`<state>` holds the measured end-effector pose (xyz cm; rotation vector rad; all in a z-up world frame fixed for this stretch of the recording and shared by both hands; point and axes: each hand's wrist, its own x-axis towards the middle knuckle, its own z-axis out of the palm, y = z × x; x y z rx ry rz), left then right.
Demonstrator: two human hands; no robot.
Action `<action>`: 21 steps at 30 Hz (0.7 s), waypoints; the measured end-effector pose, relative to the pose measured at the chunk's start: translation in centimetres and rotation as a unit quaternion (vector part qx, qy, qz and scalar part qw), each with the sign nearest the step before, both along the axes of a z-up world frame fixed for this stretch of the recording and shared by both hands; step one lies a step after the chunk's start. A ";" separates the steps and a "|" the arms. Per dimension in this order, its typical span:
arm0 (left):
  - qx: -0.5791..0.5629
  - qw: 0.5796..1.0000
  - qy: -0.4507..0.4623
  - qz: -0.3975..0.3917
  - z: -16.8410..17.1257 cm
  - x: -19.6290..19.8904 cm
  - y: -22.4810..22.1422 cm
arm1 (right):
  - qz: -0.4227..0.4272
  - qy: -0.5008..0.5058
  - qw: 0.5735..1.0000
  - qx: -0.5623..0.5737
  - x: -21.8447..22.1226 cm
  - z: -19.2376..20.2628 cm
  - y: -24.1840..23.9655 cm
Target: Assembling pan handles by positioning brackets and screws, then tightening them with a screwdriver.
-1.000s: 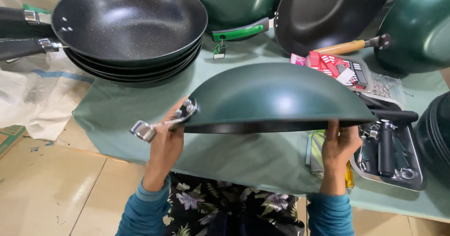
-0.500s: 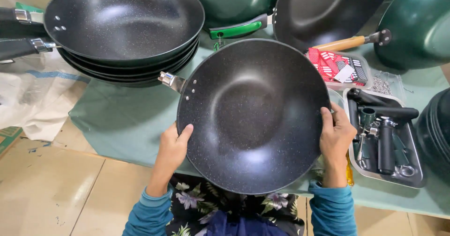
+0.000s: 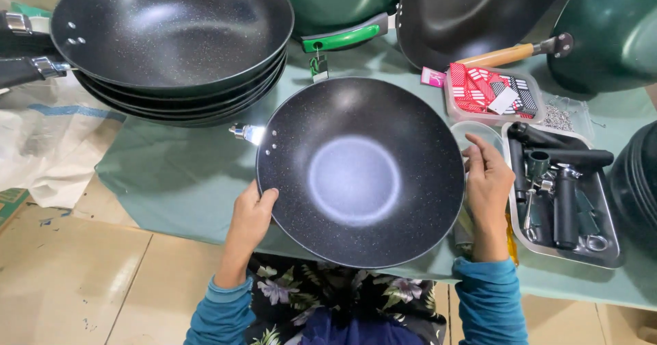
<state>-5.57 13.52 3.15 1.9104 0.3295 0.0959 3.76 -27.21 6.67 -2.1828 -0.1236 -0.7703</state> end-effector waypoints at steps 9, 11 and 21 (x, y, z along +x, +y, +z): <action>-0.019 1.000 -0.014 0.002 0.0 0.0 -0.2 | -0.107 0.137 0.951 -0.257 0.6 -4.7 -4.6; -0.019 1.000 -0.014 -0.001 -0.7 0.1 0.0 | -0.118 0.122 0.949 -0.267 1.1 -5.0 -4.5; -0.229 0.973 0.016 -0.019 4.0 -0.3 -4.6 | -0.016 0.031 0.992 -0.121 1.5 -3.9 -5.6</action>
